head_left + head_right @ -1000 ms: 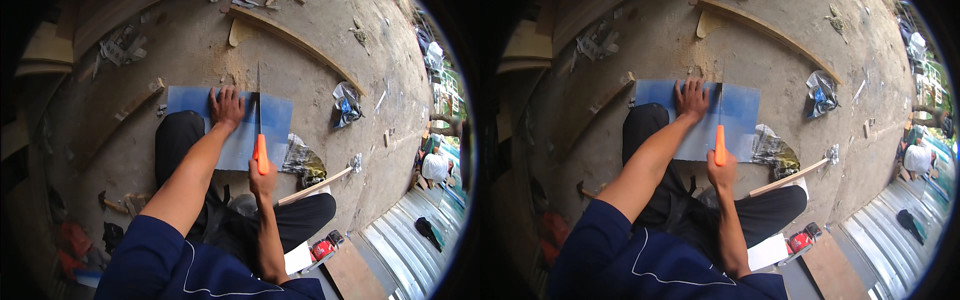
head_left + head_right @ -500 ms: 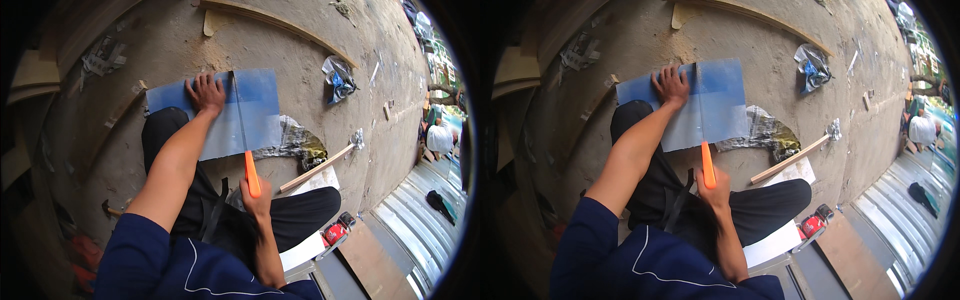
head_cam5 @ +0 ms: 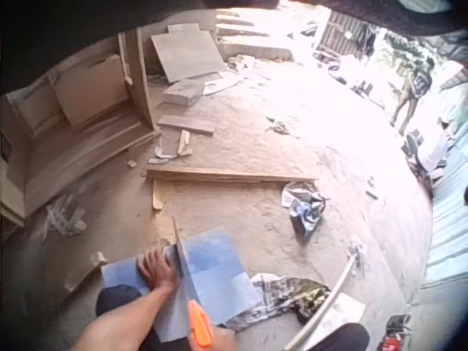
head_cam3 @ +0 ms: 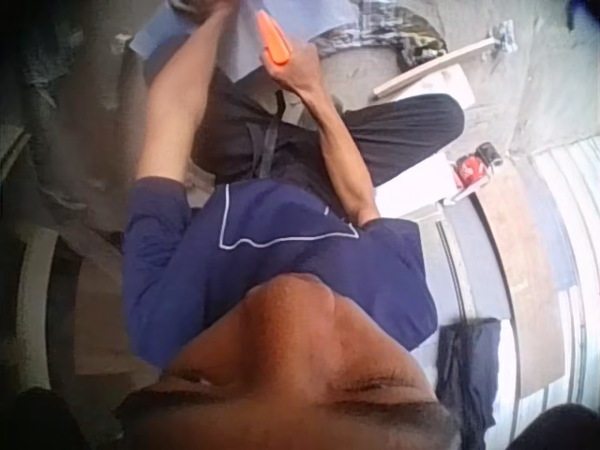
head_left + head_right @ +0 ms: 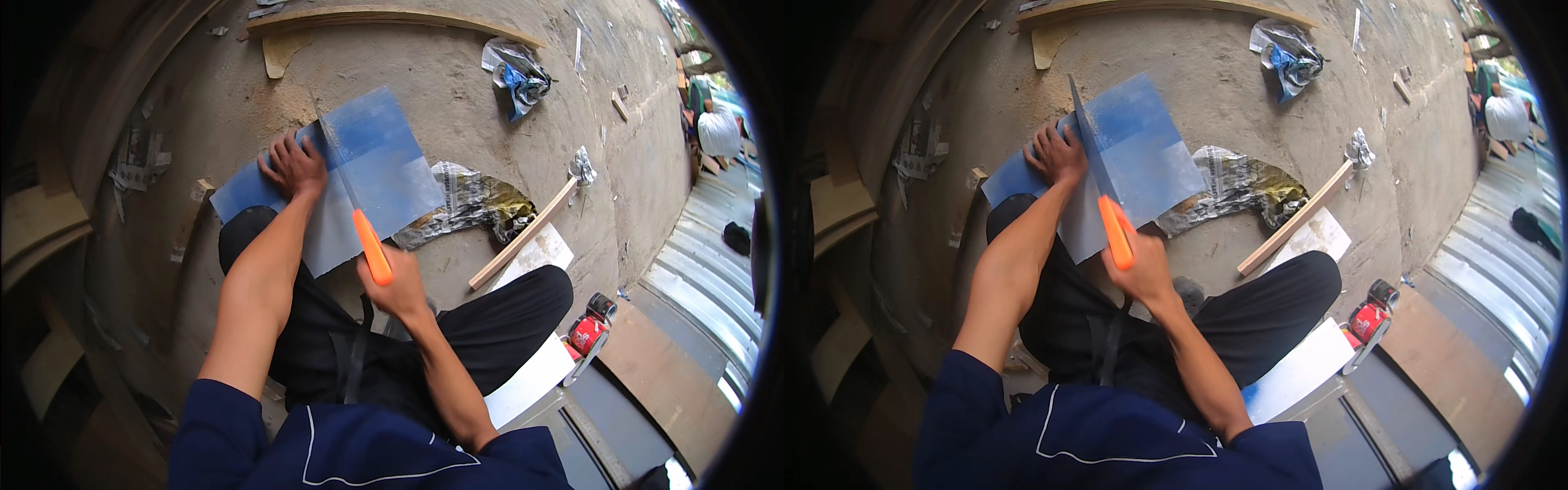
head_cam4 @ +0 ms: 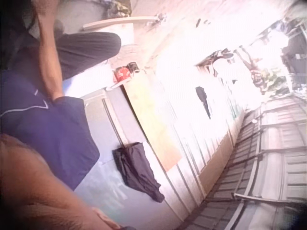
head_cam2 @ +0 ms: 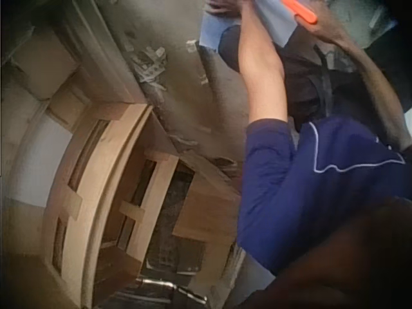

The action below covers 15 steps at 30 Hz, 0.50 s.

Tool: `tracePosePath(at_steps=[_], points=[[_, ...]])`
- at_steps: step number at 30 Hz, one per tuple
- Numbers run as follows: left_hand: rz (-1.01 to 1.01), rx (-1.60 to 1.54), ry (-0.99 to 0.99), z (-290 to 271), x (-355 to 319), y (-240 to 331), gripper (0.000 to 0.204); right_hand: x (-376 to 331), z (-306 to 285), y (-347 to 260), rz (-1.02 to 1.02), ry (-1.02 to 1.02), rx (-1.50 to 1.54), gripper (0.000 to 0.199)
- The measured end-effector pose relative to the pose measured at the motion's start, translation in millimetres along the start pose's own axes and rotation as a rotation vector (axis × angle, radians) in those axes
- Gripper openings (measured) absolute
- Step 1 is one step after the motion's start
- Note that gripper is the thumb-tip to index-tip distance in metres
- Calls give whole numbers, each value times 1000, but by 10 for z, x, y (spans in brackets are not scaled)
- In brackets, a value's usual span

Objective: The person sits on the floor and uses a hand saw to cut a rectangular blue sheet placed on their lap. They repeatedly saw along a straight line, adjusting the sheet's position as needed.

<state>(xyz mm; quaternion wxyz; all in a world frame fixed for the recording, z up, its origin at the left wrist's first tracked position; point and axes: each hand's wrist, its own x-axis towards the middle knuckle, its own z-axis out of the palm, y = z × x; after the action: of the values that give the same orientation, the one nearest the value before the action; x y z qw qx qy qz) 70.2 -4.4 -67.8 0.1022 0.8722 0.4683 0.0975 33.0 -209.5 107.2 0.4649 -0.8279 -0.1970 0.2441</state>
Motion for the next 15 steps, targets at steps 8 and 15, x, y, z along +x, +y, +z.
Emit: tracePosePath(at_steps=[8, 15], points=[[64, 48, -6, -22, -48, -22, 43, -82, -126, 319, 4, -33, -7, 14], [19, 40, -31, -32, 3, 30, 45, -19, -153, 215, 13, -67, -19, 14]])
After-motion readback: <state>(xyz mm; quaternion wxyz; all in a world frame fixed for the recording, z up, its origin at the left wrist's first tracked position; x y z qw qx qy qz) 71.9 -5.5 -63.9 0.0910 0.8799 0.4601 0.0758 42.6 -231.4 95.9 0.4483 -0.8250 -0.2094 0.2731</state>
